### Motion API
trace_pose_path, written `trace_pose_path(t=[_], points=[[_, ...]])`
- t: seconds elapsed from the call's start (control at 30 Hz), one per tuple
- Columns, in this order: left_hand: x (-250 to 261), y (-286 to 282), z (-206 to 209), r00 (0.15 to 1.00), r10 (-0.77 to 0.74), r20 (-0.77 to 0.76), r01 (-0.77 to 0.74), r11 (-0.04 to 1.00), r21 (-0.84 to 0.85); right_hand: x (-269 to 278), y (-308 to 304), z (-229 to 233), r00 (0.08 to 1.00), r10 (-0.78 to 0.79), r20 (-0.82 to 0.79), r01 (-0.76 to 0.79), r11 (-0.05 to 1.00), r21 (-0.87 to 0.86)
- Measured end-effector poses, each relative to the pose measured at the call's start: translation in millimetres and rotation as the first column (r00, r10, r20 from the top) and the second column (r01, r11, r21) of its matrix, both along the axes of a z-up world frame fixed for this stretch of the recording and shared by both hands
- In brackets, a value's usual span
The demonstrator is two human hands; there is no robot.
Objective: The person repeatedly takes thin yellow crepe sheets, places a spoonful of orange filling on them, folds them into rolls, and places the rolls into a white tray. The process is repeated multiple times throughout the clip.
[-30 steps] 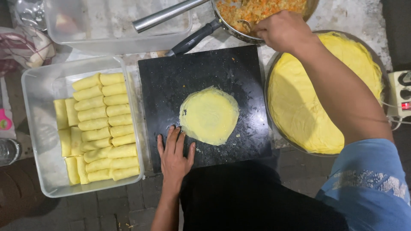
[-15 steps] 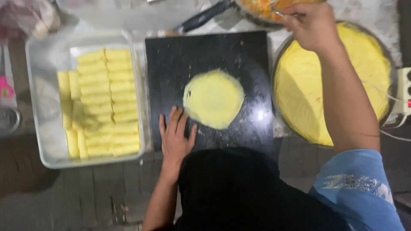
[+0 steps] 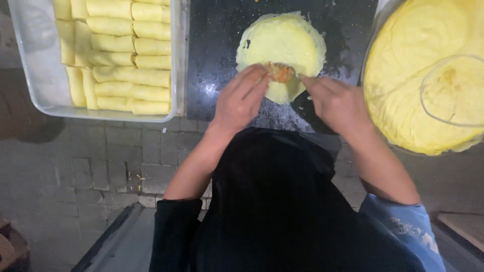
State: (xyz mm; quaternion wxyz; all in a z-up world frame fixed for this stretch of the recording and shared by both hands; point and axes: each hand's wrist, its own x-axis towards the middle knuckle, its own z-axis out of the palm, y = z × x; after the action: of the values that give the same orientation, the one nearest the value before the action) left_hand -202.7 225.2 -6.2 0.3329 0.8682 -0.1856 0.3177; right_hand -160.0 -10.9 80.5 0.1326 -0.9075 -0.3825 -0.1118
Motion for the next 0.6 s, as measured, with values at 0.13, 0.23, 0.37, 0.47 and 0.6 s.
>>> trace_pose_path(t=[0.13, 0.23, 0.37, 0.47, 0.6], points=[[7.4, -10.0, 21.0, 0.998, -0.007, 0.062, -0.004, 0.986, 0.167, -10.0, 3.4, 1.1, 0.997, -0.004, 0.083, 0.009, 0.998, -0.063], [9.3, -15.0, 16.8, 0.998, 0.013, 0.066, -0.028, 0.974, 0.226, -16.8, 3.9, -2.5, 0.997, -0.040, 0.070, 0.043, 0.998, -0.040], [9.3, -19.5, 22.6, 0.998, 0.023, 0.058, -0.038, 0.963, 0.266, -16.3, 3.2, -4.2, 0.997, -0.051, 0.066, 0.051, 0.999, 0.004], [9.3, -20.6, 21.4, 0.998, 0.037, 0.044, -0.047, 0.960, 0.277, -15.1, -1.0, -8.9, 0.996, -0.071, 0.061, 0.071, 0.997, 0.015], [5.3, -18.5, 28.4, 0.997, 0.071, 0.009, -0.070, 0.957, 0.281, -16.4, -2.4, -4.5, 0.995, -0.098, 0.026, 0.098, 0.995, 0.018]])
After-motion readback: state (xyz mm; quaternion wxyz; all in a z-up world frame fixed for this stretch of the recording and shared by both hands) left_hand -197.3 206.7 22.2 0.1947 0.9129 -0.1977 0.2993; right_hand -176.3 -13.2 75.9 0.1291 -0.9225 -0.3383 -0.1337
